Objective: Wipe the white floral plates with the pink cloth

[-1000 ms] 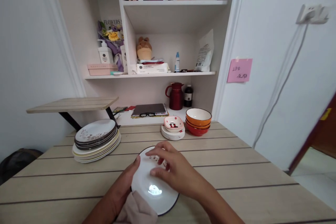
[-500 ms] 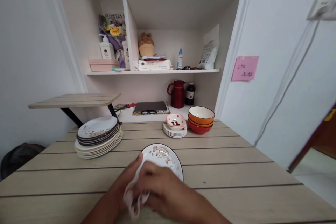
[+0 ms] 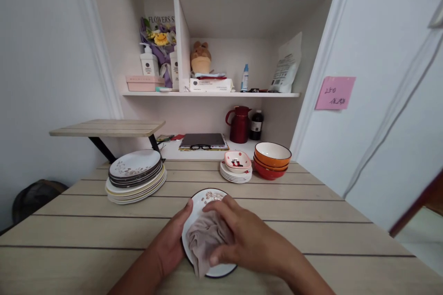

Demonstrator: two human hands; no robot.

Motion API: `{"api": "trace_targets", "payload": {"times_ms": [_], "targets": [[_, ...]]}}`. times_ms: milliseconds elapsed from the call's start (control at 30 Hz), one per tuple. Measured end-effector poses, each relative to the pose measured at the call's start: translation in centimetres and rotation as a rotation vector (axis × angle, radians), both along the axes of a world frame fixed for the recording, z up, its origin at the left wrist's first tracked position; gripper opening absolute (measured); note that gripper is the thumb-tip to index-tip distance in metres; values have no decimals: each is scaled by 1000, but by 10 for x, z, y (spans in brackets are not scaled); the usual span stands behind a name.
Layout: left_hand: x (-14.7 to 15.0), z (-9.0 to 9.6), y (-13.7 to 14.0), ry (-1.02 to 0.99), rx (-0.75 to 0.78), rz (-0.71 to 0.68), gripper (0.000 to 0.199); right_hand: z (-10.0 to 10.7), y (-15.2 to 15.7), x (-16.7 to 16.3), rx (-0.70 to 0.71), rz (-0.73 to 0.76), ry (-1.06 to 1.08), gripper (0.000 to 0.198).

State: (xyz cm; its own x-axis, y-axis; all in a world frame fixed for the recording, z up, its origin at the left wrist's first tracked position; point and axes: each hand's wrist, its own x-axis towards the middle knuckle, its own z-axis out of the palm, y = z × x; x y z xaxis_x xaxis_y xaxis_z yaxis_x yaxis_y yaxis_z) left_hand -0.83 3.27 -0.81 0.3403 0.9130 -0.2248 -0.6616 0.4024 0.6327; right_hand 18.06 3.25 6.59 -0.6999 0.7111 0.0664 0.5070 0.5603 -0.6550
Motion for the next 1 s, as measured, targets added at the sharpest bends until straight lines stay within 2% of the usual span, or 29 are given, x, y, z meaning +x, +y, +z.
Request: {"api": "trace_targets", "payload": {"times_ms": [100,133,233,300,400,500,600,700,800,900,1000], "targets": [[-1,1,1,-33,16,1,58,-12,-11,-18,26,83,-94,58],[0,1,1,-42,25,10,57,-18,-13,-25,76,71,-125,59],[1,2,2,-42,33,47,55,-36,-7,-37,204,-47,-106,43],[2,1,3,-43,27,57,56,-42,4,-36,265,-77,-64,47],[4,-2,4,-47,-3,33,58,-41,21,-23,300,-221,-147,61],[4,-6,5,-56,-27,6,60,-35,23,-11,259,-266,-273,46],[3,-8,4,-79,-24,-6,60,-32,11,-13,199,-112,-280,26],[2,-6,3,-83,-48,-61,59,-35,-1,-27,140,57,-160,26],[2,-2,3,-89,-53,-106,61,-40,0,-42,240,-46,-44,28],[3,-1,5,-90,-16,-60,63,-42,11,-41,394,-112,-83,29],[4,-2,6,-93,2,-54,64,-38,21,-25,379,-212,-206,34]]}}
